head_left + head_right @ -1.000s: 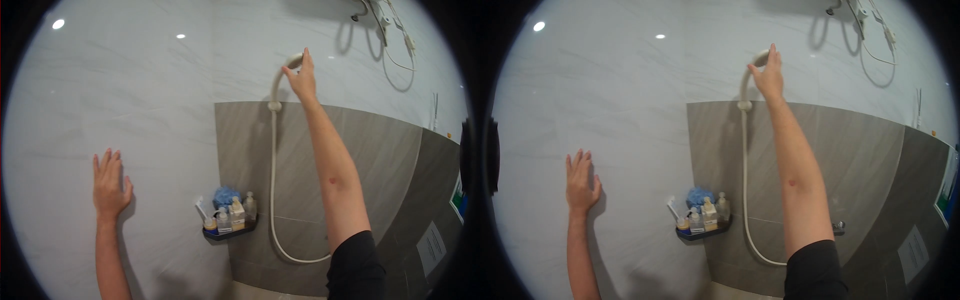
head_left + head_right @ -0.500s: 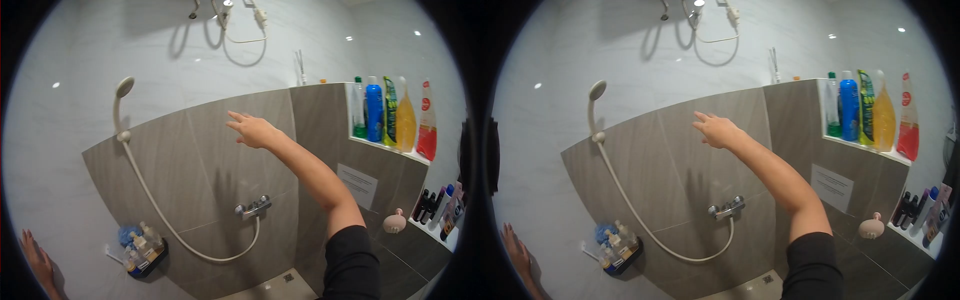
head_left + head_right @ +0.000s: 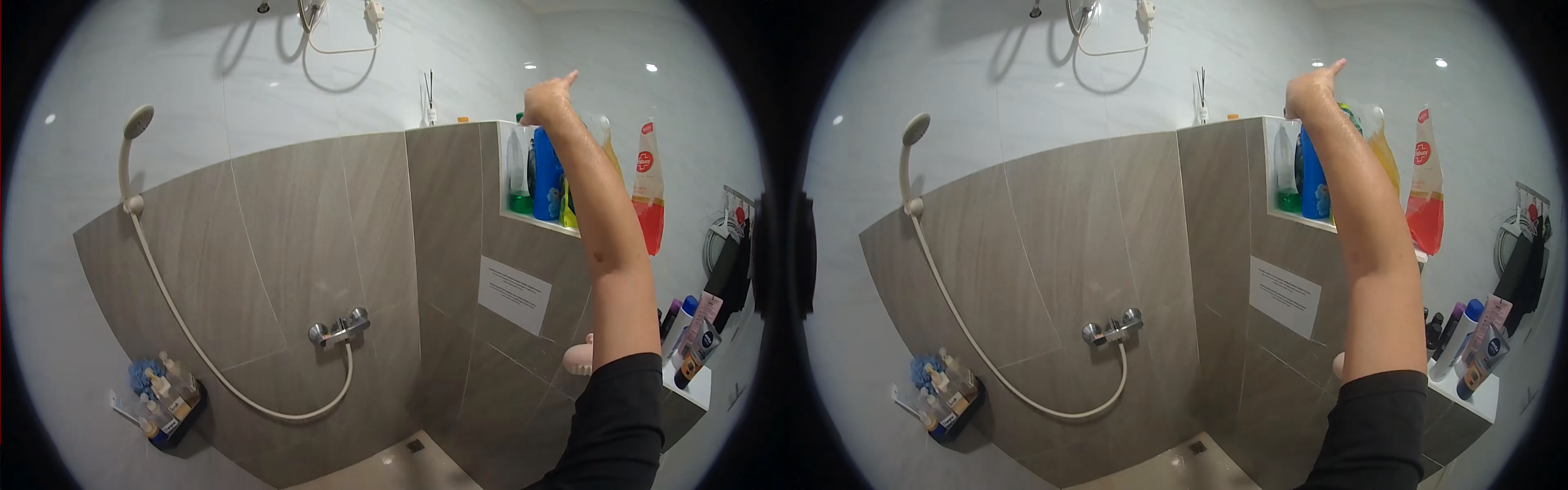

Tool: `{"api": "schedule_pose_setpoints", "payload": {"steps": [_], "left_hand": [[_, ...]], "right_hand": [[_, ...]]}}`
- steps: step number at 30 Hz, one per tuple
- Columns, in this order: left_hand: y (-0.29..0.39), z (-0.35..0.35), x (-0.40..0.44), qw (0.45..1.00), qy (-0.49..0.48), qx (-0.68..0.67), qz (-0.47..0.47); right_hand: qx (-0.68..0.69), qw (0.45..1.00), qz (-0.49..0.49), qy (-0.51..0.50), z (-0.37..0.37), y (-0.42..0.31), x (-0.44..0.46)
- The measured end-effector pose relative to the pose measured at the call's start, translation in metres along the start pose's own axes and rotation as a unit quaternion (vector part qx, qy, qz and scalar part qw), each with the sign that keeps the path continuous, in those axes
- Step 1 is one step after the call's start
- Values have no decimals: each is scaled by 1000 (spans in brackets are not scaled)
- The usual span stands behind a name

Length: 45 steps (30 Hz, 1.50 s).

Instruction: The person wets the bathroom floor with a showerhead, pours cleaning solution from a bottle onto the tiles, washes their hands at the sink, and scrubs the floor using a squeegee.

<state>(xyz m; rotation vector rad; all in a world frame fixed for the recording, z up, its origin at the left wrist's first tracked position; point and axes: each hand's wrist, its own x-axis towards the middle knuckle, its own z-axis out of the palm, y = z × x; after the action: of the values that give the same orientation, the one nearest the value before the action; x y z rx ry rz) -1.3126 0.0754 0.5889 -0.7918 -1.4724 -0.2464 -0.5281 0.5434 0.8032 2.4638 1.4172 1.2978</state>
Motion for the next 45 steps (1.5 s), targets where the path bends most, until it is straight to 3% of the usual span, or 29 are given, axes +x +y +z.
{"api": "schedule_pose_setpoints", "payload": {"steps": [3, 6, 8, 10, 12, 16, 18, 22, 23, 26, 28, 29, 30, 33, 35, 38, 40, 43, 44, 45], "left_hand": [[-1, 1, -1, 999, 15, 30, -21], [2, 0, 2, 998, -34, 8, -54], [6, -6, -3, 988, -65, 2, -143], [5, -8, -5, 984, -87, -12, -158], [4, -11, -9, 979, -109, -25, -173], [2, -11, -8, 976, -140, -13, -164], [1, -15, -9, 975, -151, -13, -165], [-21, 10, -22, 969, -155, -58, -185], [-45, 46, -42, 923, -120, -270, -245], [-74, 53, -63, 958, -90, -211, -170], [-16, -5, -46, 985, -66, -142, -67], [10, -31, -44, 986, -67, -138, -67], [38, -56, -45, 972, -85, -200, -90], [101, -106, -85, 916, -109, -369, -116], [148, -133, -129, 833, -162, -504, -160], [223, -204, -150, 683, -309, -623, -223], [262, -209, -197, 556, -321, -724, -254], [291, -234, -211, 542, -363, -738, -172], [293, -240, -212, 501, -388, -750, -191], [292, -245, -212, 462, -413, -754, -217]], "right_hand": [[14, 999, -6, -44, 14, -7, -9], [-11, 998, -28, -56, 17, -9, -8], [-8, 997, -54, -45, 7, -11, -14], [-6, 996, -80, -39, 6, -16, -22], [55, 990, -97, 87, 13, -23, -28], [197, 959, -114, 171, 44, -34, -27], [246, 925, -92, 273, 48, -38, -38], [285, 904, -73, 309, 45, -39, -55], [306, 895, -62, 317, 39, -36, -61], [353, 862, -59, 360, 6, -23, -84], [379, 838, -67, 388, -16, -19, -103], [438, 800, -87, 401, -29, -18, -113], [494, 759, -107, 411, -40, -20, -125], [660, 667, -202, 280, -73, -38, -189], [737, 567, -323, 179, -79, -52, -246], [745, 465, -439, 192, -81, -98, -335], [760, 389, -517, 65, -80, -122, -403], [749, 298, -587, -84, -74, -146, -490], [734, 269, -605, -150, -74, -150, -510], [728, 247, -621, -150, -72, -154, -525]]}}
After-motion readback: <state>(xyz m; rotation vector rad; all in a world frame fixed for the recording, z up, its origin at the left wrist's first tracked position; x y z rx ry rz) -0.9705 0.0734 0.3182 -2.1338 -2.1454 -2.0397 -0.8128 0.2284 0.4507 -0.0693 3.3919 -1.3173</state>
